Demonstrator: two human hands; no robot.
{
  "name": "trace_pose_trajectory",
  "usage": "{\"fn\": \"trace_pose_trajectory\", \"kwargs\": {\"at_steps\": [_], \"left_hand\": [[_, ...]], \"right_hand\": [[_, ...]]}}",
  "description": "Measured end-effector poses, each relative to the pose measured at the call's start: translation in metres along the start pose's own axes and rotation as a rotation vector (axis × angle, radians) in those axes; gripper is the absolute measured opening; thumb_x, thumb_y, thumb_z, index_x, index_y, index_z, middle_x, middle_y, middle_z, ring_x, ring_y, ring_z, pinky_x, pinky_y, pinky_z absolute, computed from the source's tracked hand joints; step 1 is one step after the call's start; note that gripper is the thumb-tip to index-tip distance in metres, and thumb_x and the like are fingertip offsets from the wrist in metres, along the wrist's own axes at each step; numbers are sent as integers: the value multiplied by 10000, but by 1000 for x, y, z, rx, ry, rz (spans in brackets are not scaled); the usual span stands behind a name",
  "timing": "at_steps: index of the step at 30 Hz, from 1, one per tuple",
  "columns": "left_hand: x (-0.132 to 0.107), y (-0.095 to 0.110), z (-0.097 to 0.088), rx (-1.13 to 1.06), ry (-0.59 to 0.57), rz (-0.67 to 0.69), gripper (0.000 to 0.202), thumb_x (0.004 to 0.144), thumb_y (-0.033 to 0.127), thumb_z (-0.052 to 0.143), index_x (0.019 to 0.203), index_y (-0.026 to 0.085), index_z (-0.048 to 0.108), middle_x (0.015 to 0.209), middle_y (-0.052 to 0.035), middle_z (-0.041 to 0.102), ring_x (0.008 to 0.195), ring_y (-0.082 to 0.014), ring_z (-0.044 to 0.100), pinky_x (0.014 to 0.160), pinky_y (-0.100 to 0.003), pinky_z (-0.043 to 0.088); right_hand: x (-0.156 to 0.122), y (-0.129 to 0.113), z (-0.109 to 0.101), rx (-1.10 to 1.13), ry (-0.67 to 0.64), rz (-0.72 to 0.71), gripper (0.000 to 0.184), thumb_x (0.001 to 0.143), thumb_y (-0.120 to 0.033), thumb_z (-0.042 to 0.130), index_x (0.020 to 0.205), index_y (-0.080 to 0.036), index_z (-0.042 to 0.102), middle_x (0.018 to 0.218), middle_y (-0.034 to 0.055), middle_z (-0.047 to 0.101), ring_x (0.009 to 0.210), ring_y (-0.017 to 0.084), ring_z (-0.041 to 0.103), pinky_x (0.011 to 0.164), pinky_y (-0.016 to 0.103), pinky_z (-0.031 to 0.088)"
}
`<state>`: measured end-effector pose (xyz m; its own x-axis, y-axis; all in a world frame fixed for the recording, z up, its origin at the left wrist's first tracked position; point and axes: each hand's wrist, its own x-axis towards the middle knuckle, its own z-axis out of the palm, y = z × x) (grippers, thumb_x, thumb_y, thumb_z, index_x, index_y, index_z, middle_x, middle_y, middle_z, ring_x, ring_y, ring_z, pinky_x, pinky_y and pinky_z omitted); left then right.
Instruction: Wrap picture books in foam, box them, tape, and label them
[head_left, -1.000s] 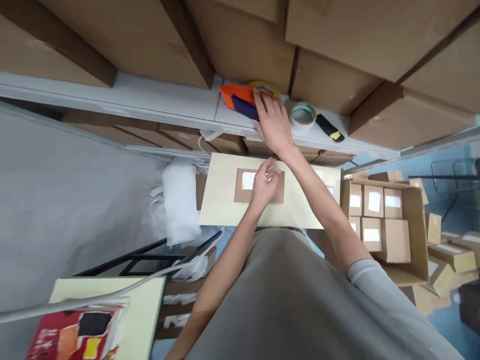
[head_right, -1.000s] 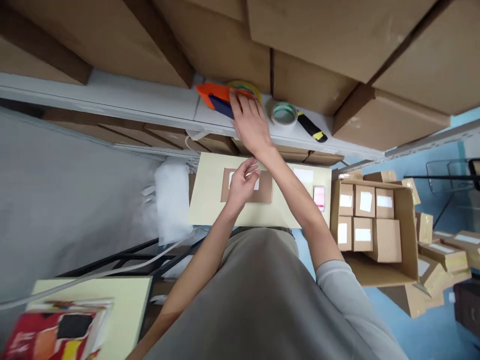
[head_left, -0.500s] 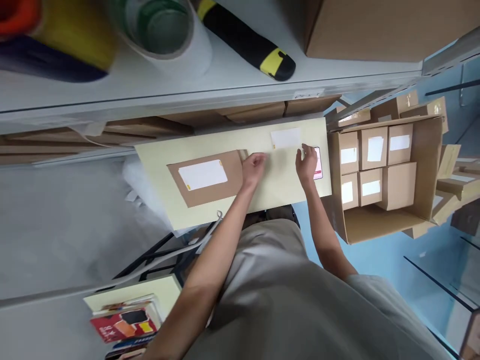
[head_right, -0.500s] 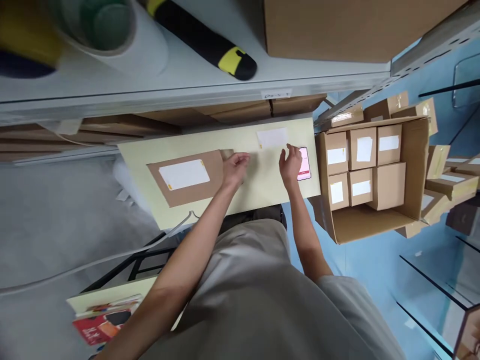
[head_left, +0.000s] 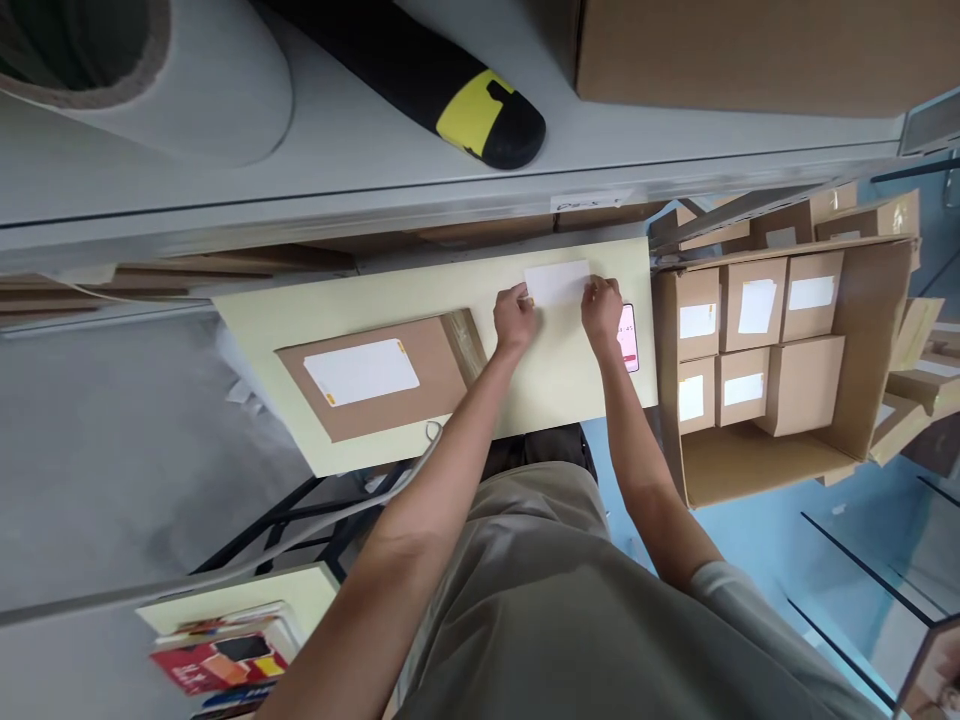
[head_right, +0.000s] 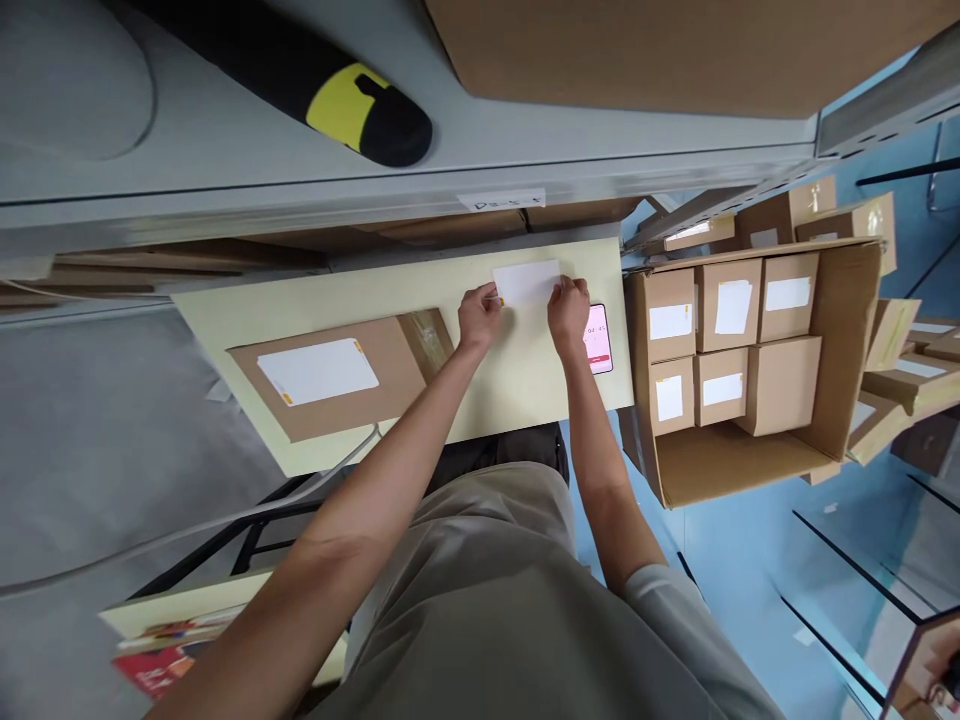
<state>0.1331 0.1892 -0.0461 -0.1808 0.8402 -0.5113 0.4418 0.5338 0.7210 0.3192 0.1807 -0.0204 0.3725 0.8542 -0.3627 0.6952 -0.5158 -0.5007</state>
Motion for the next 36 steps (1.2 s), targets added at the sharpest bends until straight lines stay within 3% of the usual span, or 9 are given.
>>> {"fn": "trace_pose_trajectory", "kwargs": {"at_steps": [5,9,12,16,20,24,29,36], "left_hand": [[-6,2,3,-3,46,-1,432,966,35,581,1290,208,809,1277,-109,779,1114,-228,792,1133,-380,612],[-8,5,3,-39,52,-25,423,924,51,630,1280,210,794,1319,-108,792,1109,-230,783,1124,-381,608],[-8,10,1,-80,72,-49,357,902,76,652,1192,221,800,1214,-90,822,1053,-243,784,1091,-403,611],[-8,17,-1,-145,102,-76,224,897,174,757,1097,274,778,981,-19,825,955,-244,789,1030,-399,609],[-10,25,-3,-170,118,-82,252,859,230,860,1084,278,756,888,9,808,888,-231,785,970,-380,602],[-15,33,-9,-178,79,-57,155,901,239,809,1053,244,778,929,-12,825,876,-214,791,959,-363,608],[-22,46,-24,-240,21,59,116,906,223,787,1016,201,816,954,-34,835,936,-205,799,932,-305,621],[-32,76,-30,-291,-75,93,197,976,257,760,1150,211,840,1171,-61,860,977,-215,808,867,-299,667]], "right_hand": [[-2,-2,0,49,61,-10,269,1120,-220,563,1298,-197,764,1305,161,691,1114,273,729,1022,420,609],[-7,-12,-5,129,103,19,225,1114,-287,637,1300,-214,740,1175,106,761,1051,243,735,972,386,609],[-11,-20,-9,183,104,48,259,1124,-318,636,1334,-209,742,1071,75,810,965,228,766,944,369,613],[-16,-24,-11,207,126,35,276,1144,-370,603,1296,-230,786,1135,100,858,1022,255,819,976,395,628],[-18,-22,-11,172,133,15,324,1182,-390,527,1232,-236,807,1153,110,873,1039,269,828,977,397,630],[-17,-19,-14,122,111,25,382,1213,-417,456,1257,-241,792,1195,115,859,1083,273,822,992,400,630],[-17,-17,-12,82,174,18,413,1202,-459,500,1462,-211,703,1478,204,733,1296,326,777,1083,464,642],[-26,-21,-4,123,68,1,455,1217,-445,444,1433,-147,711,1408,250,770,1289,338,787,1132,501,641]]}}
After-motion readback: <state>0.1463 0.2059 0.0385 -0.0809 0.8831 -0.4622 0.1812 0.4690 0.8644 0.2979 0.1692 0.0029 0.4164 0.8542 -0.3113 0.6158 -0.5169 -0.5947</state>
